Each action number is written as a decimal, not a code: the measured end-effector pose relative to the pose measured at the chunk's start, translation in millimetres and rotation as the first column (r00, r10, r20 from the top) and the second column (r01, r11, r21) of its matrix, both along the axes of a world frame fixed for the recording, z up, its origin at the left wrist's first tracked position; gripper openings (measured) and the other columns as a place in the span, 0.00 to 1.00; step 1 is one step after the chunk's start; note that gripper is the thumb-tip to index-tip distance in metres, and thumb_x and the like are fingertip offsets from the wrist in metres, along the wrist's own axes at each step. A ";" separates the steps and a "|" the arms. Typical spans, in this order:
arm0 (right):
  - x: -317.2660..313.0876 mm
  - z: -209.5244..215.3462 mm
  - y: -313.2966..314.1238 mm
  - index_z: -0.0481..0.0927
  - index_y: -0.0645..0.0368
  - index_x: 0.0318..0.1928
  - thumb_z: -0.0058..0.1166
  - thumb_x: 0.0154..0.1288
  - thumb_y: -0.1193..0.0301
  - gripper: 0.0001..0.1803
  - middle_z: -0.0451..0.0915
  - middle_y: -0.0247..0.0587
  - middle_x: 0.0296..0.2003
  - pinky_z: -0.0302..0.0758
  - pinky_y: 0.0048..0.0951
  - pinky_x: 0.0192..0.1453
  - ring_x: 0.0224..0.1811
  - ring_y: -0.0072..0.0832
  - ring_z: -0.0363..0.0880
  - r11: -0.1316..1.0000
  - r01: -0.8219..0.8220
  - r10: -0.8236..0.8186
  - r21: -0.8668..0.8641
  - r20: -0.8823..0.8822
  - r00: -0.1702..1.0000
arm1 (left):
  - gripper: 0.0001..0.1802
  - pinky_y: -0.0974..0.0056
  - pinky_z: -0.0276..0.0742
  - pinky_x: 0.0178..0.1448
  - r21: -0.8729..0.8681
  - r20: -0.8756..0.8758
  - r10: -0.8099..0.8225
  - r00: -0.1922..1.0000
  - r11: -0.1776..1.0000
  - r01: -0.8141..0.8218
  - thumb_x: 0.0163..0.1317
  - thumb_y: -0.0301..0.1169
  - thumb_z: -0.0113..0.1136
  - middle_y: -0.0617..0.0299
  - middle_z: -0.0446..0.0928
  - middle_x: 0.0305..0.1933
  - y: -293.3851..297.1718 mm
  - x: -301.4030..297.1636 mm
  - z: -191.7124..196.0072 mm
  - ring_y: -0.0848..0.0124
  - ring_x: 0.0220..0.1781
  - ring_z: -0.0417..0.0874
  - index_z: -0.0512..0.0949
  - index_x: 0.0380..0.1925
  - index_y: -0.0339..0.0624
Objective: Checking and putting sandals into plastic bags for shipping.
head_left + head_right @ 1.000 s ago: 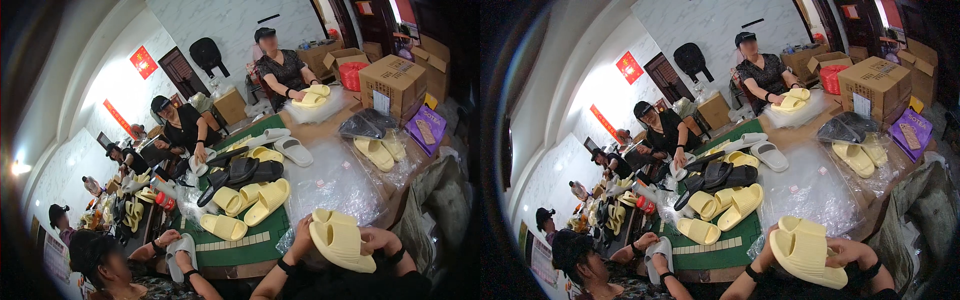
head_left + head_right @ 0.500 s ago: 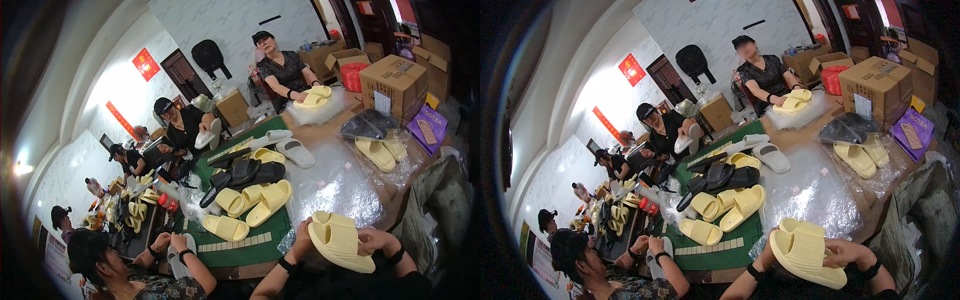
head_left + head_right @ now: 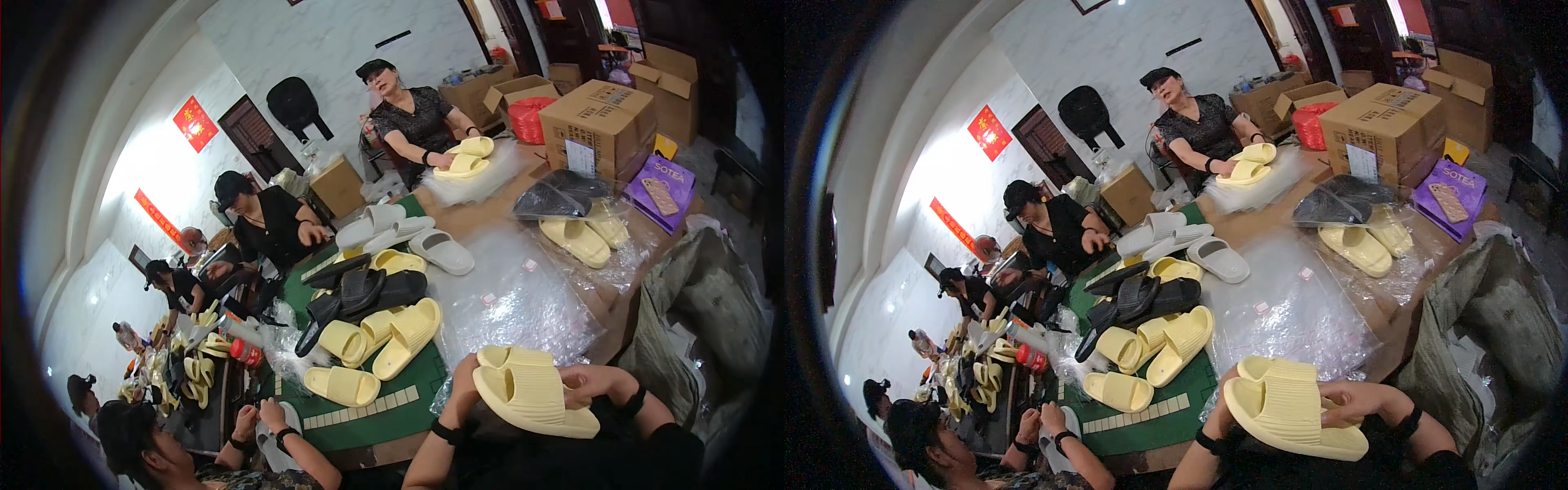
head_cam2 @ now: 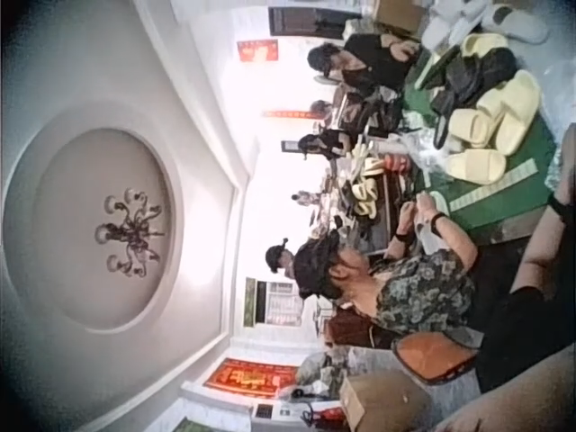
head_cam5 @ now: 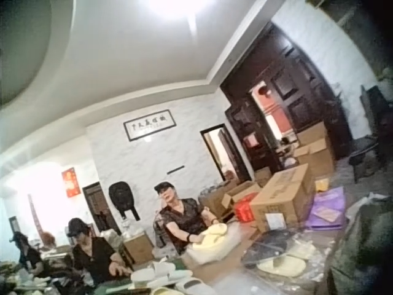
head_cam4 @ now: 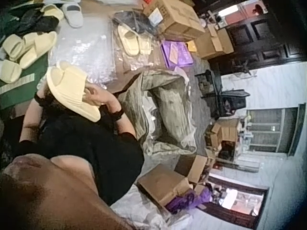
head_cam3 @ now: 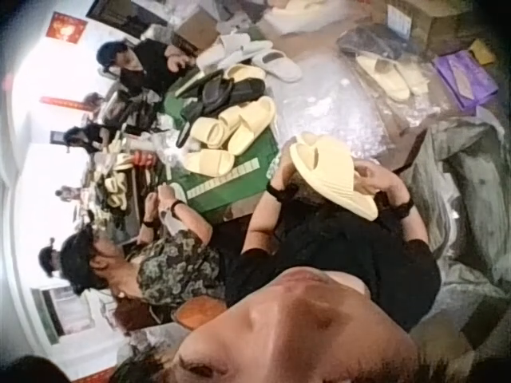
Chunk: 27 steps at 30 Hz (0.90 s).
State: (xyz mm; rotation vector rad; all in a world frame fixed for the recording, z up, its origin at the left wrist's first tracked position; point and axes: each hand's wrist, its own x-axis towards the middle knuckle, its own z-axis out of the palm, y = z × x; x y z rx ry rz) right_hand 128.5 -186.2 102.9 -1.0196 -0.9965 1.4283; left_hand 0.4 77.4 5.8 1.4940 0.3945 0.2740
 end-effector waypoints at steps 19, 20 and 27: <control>-10.4 -4.6 7.6 0.62 0.61 0.67 0.54 0.67 0.66 0.31 0.65 0.40 0.63 0.62 0.26 0.64 0.61 0.26 0.63 0.987 -0.074 0.053 0.140 0.149 0.987 | 0.14 0.70 0.74 0.39 0.311 0.127 0.191 0.973 0.924 -0.222 0.64 0.32 0.60 0.66 0.78 0.30 -25.2 10.5 42.9 0.79 0.33 0.75 0.79 0.41 0.30; -10.8 -5.8 7.0 0.62 0.62 0.66 0.54 0.67 0.65 0.30 0.65 0.40 0.62 0.62 0.26 0.64 0.61 0.25 0.63 0.988 -0.086 0.068 0.131 0.140 0.988 | 0.13 0.69 0.75 0.41 0.314 0.144 0.152 0.978 0.930 -0.191 0.64 0.31 0.59 0.62 0.79 0.32 -25.4 7.7 39.8 0.77 0.35 0.76 0.80 0.41 0.30; -5.2 11.7 6.1 0.69 0.65 0.58 0.53 0.67 0.60 0.26 0.77 0.39 0.46 0.72 0.28 0.51 0.47 0.25 0.73 1.000 -0.009 0.001 0.026 0.324 0.946 | 0.15 0.62 0.76 0.48 0.433 0.146 0.278 0.950 0.845 -0.313 0.65 0.30 0.55 0.48 0.81 0.43 -12.4 23.6 20.4 0.60 0.44 0.82 0.78 0.46 0.30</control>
